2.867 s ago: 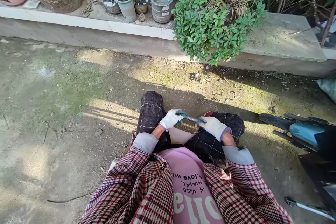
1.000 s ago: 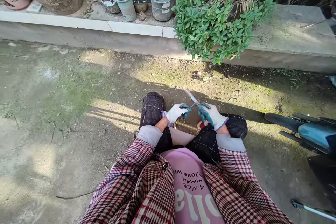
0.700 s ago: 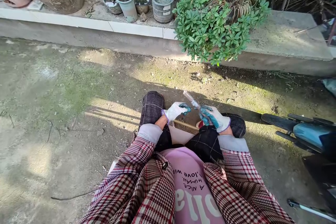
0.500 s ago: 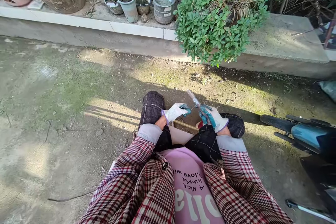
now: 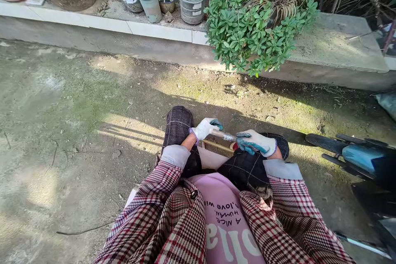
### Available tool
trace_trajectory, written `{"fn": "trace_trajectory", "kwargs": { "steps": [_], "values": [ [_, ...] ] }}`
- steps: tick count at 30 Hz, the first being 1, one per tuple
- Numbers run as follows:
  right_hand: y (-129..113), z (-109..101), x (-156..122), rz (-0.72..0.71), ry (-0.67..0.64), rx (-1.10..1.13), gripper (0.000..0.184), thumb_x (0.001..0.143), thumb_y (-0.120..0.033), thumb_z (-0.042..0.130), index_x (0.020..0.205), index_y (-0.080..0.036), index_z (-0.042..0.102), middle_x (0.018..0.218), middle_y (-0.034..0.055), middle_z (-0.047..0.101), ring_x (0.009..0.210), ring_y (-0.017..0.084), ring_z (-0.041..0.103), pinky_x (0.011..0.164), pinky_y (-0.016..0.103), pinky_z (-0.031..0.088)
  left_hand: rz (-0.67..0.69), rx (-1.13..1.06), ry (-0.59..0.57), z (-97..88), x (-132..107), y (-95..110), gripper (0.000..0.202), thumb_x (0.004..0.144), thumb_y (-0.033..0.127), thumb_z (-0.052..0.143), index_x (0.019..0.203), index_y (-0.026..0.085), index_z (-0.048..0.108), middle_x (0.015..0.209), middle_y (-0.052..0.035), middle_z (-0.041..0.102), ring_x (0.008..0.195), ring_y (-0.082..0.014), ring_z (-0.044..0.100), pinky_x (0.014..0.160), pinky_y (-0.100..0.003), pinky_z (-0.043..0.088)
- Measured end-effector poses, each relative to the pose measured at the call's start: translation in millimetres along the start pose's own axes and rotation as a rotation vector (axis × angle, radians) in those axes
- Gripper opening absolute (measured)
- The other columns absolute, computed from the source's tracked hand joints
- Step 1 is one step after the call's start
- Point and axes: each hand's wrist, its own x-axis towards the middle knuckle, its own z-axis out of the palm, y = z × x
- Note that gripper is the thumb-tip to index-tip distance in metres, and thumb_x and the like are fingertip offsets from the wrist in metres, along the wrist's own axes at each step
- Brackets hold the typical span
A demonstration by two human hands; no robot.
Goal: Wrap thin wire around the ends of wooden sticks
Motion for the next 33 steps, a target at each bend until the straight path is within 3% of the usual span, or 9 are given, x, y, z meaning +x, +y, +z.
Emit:
{"fn": "trace_trajectory", "kwargs": {
  "steps": [6, 11, 13, 17, 21, 23, 29, 33],
  "values": [
    [7, -1, 22, 0.064, 0.154, -0.380, 0.028, 0.071, -0.048, 0.082, 0.071, -0.022, 0.070, 0.055, 0.0007, 0.065, 0.054, 0.018, 0.059, 0.049, 0.027, 0.044, -0.066, 0.251, 0.018, -1.3, -3, -1, 0.011, 0.068, 0.023, 0.069, 0.070, 0.012, 0.069, 0.065, 0.0038, 0.060, 0.065, -0.0101, 0.047, 0.063, -0.023, 0.037],
    [15, 1, 51, 0.094, 0.327, -0.503, 0.020, 0.078, -0.038, 0.075, 0.068, -0.023, 0.066, 0.071, 0.0080, 0.072, 0.080, 0.024, 0.068, 0.071, 0.031, 0.050, -0.041, 0.345, 0.092, -0.6, 0, -7, 0.013, 0.075, 0.026, 0.064, 0.076, 0.014, 0.070, 0.066, 0.0038, 0.060, 0.065, -0.0112, 0.047, 0.063, -0.024, 0.037],
    [19, 1, 56, 0.103, 0.410, -0.435, 0.020, 0.079, -0.037, 0.072, 0.068, -0.022, 0.064, 0.073, 0.0097, 0.072, 0.080, 0.025, 0.068, 0.071, 0.033, 0.051, -0.055, 0.236, 0.093, 1.5, 3, -10, 0.012, 0.075, 0.025, 0.064, 0.076, 0.014, 0.068, 0.068, 0.0032, 0.062, 0.065, -0.0110, 0.049, 0.064, -0.024, 0.039],
    [22, 1, 52, 0.079, 0.473, -0.071, 0.031, 0.083, -0.051, 0.067, 0.081, -0.021, 0.064, 0.072, 0.0060, 0.069, 0.056, 0.017, 0.060, 0.051, 0.030, 0.049, -0.127, -0.036, 0.077, 8.8, 5, -15, 0.013, 0.072, 0.024, 0.071, 0.076, 0.013, 0.065, 0.068, 0.0023, 0.063, 0.061, -0.0104, 0.055, 0.064, -0.025, 0.045],
    [16, 7, 38, -0.014, 0.361, 0.265, 0.045, 0.071, -0.058, 0.079, 0.085, -0.018, 0.066, 0.064, -0.0002, 0.063, 0.042, 0.009, 0.048, 0.036, 0.023, 0.038, -0.168, -0.088, 0.029, 12.6, 2, -16, 0.019, 0.069, 0.024, 0.079, 0.076, 0.011, 0.068, 0.069, -0.0001, 0.066, 0.063, -0.0107, 0.058, 0.066, -0.025, 0.047],
    [13, 10, 30, -0.030, 0.248, 0.297, 0.048, 0.072, -0.061, 0.078, 0.087, -0.017, 0.067, 0.058, -0.0039, 0.057, 0.038, 0.007, 0.041, 0.032, 0.022, 0.030, -0.180, -0.065, 0.012, 12.0, 1, -16, 0.017, 0.068, 0.022, 0.080, 0.075, 0.010, 0.070, 0.067, -0.0004, 0.066, 0.064, -0.0112, 0.058, 0.067, -0.025, 0.048],
    [18, 8, 17, 0.016, -0.194, 0.016, 0.042, 0.078, -0.057, 0.075, 0.081, -0.015, 0.070, 0.056, -0.0030, 0.058, 0.036, 0.006, 0.042, 0.031, 0.020, 0.030, -0.193, -0.057, -0.002, 6.1, -1, -13, 0.011, 0.064, 0.013, 0.075, 0.072, 0.011, 0.068, 0.071, -0.0002, 0.068, 0.069, -0.0119, 0.059, 0.072, -0.025, 0.048],
    [31, 3, 21, 0.059, -0.311, -0.156, 0.042, 0.075, -0.057, 0.078, 0.082, -0.015, 0.073, 0.062, -0.0005, 0.064, 0.040, 0.006, 0.046, 0.035, 0.019, 0.034, -0.181, 0.169, -0.029, 1.8, -5, -10, 0.010, 0.065, 0.016, 0.071, 0.074, 0.011, 0.071, 0.069, 0.0019, 0.066, 0.068, -0.0108, 0.055, 0.069, -0.023, 0.045]
  ]
}}
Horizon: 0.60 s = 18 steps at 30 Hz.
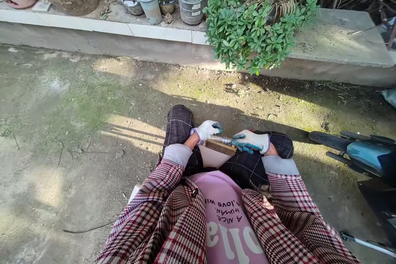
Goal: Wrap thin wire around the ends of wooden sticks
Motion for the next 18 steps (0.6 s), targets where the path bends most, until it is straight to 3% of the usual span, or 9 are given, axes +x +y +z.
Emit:
{"fn": "trace_trajectory", "kwargs": {
  "steps": [6, 10, 14, 18],
  "values": [
    [21, 1, 20, 0.234, 0.233, -0.243, 0.047, 0.074, -0.062, 0.076, 0.066, -0.019, 0.062, 0.051, -0.0014, 0.058, 0.041, 0.010, 0.046, 0.038, 0.023, 0.032, 0.052, 0.323, 0.064, -0.7, -2, 2, 0.015, 0.072, 0.021, 0.064, 0.078, 0.012, 0.074, 0.069, 0.0019, 0.064, 0.067, -0.0121, 0.051, 0.066, -0.024, 0.041],
    [18, -3, 33, 0.255, 0.465, -0.383, 0.037, 0.082, -0.049, 0.071, 0.061, -0.021, 0.058, 0.052, 0.0005, 0.059, 0.048, 0.013, 0.052, 0.046, 0.025, 0.036, 0.075, 0.383, 0.104, 4.9, 1, -1, 0.015, 0.078, 0.021, 0.063, 0.082, 0.014, 0.075, 0.066, 0.0033, 0.061, 0.064, -0.0114, 0.048, 0.063, -0.024, 0.038],
    [6, -7, 40, 0.205, 0.613, -0.423, 0.028, 0.085, -0.038, 0.065, 0.062, -0.022, 0.059, 0.056, 0.0022, 0.061, 0.055, 0.015, 0.055, 0.054, 0.027, 0.040, 0.046, 0.161, 0.117, 12.4, 4, -4, 0.010, 0.078, 0.016, 0.064, 0.083, 0.014, 0.073, 0.065, 0.0040, 0.060, 0.059, -0.0090, 0.048, 0.058, -0.021, 0.037],
    [-2, -1, 38, 0.098, 0.618, -0.034, 0.033, 0.084, -0.053, 0.065, 0.084, -0.020, 0.066, 0.058, -0.0006, 0.061, 0.046, 0.013, 0.049, 0.045, 0.026, 0.040, -0.099, -0.226, 0.121, 16.0, 4, 2, 0.005, 0.080, 0.014, 0.065, 0.083, 0.012, 0.068, 0.059, 0.0031, 0.059, 0.050, -0.0081, 0.050, 0.052, -0.020, 0.038]
  ]
}}
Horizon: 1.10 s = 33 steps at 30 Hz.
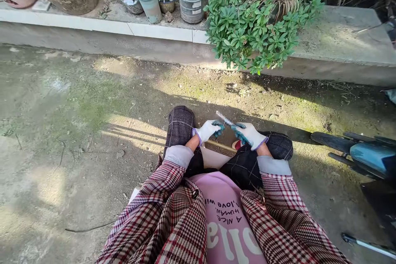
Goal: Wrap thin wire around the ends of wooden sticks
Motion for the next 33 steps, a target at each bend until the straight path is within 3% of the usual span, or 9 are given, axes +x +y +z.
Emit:
{"fn": "trace_trajectory", "kwargs": {
  "steps": [4, 10, 13, 17, 21, 23, 26, 29, 33],
  "values": [
    [-4, 5, -15, 0.024, -0.167, 0.409, 0.047, 0.072, -0.060, 0.076, 0.090, -0.019, 0.065, 0.054, -0.0051, 0.054, 0.037, 0.009, 0.041, 0.033, 0.023, 0.032, -0.074, -0.109, 0.025, -0.3, -6, 9, 0.013, 0.078, 0.013, 0.069, 0.091, 0.011, 0.068, 0.055, 0.0037, 0.059, 0.045, -0.0080, 0.051, 0.049, -0.020, 0.039],
    [-8, 6, -34, 0.047, -0.391, 0.552, 0.047, 0.079, -0.066, 0.070, 0.073, -0.022, 0.055, 0.050, -0.0044, 0.050, 0.035, 0.010, 0.042, 0.031, 0.022, 0.031, -0.031, -0.264, -0.237, -5.7, -11, 9, 0.048, 0.068, 0.019, 0.078, 0.115, 0.012, 0.068, 0.068, 0.0027, 0.065, 0.052, -0.0088, 0.057, 0.054, -0.021, 0.044],
    [-12, 10, -30, 0.000, -0.308, 0.429, 0.042, 0.078, -0.061, 0.070, 0.080, -0.021, 0.059, 0.059, -0.0009, 0.061, 0.042, 0.012, 0.051, 0.037, 0.024, 0.040, -0.032, -0.264, -0.185, -4.7, -7, 1, 0.040, 0.070, 0.018, 0.076, 0.109, 0.011, 0.068, 0.067, 0.0017, 0.065, 0.051, -0.0090, 0.057, 0.053, -0.021, 0.042],
    [-13, 21, -13, -0.150, -0.043, 0.193, 0.028, 0.072, -0.042, 0.071, 0.085, -0.019, 0.063, 0.072, 0.0015, 0.068, 0.060, 0.017, 0.059, 0.056, 0.028, 0.051, -0.025, -0.189, -0.043, -1.5, 0, -7, 0.020, 0.071, 0.012, 0.072, 0.089, 0.012, 0.063, 0.061, 0.0028, 0.063, 0.048, -0.0085, 0.056, 0.050, -0.021, 0.040],
    [-7, 27, 1, -0.280, 0.100, -0.034, 0.021, 0.075, -0.036, 0.065, 0.087, -0.019, 0.067, 0.088, 0.0062, 0.074, 0.084, 0.023, 0.065, 0.080, 0.035, 0.052, 0.018, -0.140, -0.046, -3.1, 1, -7, 0.015, 0.075, 0.014, 0.073, 0.085, 0.013, 0.062, 0.061, 0.0019, 0.063, 0.050, -0.0084, 0.057, 0.052, -0.021, 0.041],
    [-4, 26, 3, -0.261, 0.099, -0.024, 0.021, 0.077, -0.041, 0.063, 0.081, -0.020, 0.064, 0.080, 0.0050, 0.071, 0.077, 0.021, 0.062, 0.075, 0.033, 0.052, 0.030, -0.154, -0.054, -4.9, 0, -5, 0.018, 0.074, 0.016, 0.074, 0.089, 0.012, 0.065, 0.065, 0.0007, 0.065, 0.054, -0.0097, 0.061, 0.055, -0.021, 0.044],
    [-7, 21, -5, -0.154, 0.068, 0.190, 0.032, 0.079, -0.054, 0.062, 0.082, -0.022, 0.057, 0.065, -0.0011, 0.057, 0.054, 0.014, 0.049, 0.052, 0.028, 0.044, 0.054, -0.168, -0.049, -6.7, -3, -3, 0.024, 0.072, 0.017, 0.075, 0.094, 0.010, 0.068, 0.072, -0.0012, 0.068, 0.061, -0.0114, 0.064, 0.057, -0.022, 0.046],
    [-12, 9, -22, -0.115, -0.010, 0.430, 0.045, 0.081, -0.064, 0.062, 0.095, -0.022, 0.058, 0.063, -0.0048, 0.050, 0.045, 0.011, 0.038, 0.040, 0.025, 0.033, 0.079, -0.118, -0.064, -8.0, -2, -4, 0.018, 0.071, 0.021, 0.074, 0.084, 0.010, 0.069, 0.072, -0.0013, 0.067, 0.061, -0.0099, 0.061, 0.057, -0.022, 0.045],
    [-8, -3, -39, -0.079, -0.391, 0.329, 0.048, 0.079, -0.066, 0.067, 0.090, -0.020, 0.061, 0.064, -0.0018, 0.057, 0.042, 0.010, 0.043, 0.037, 0.025, 0.034, 0.069, 0.002, -0.030, -11.6, 2, -6, 0.015, 0.066, 0.021, 0.075, 0.072, 0.012, 0.064, 0.064, 0.0029, 0.061, 0.059, -0.0075, 0.053, 0.058, -0.020, 0.041]
  ]
}}
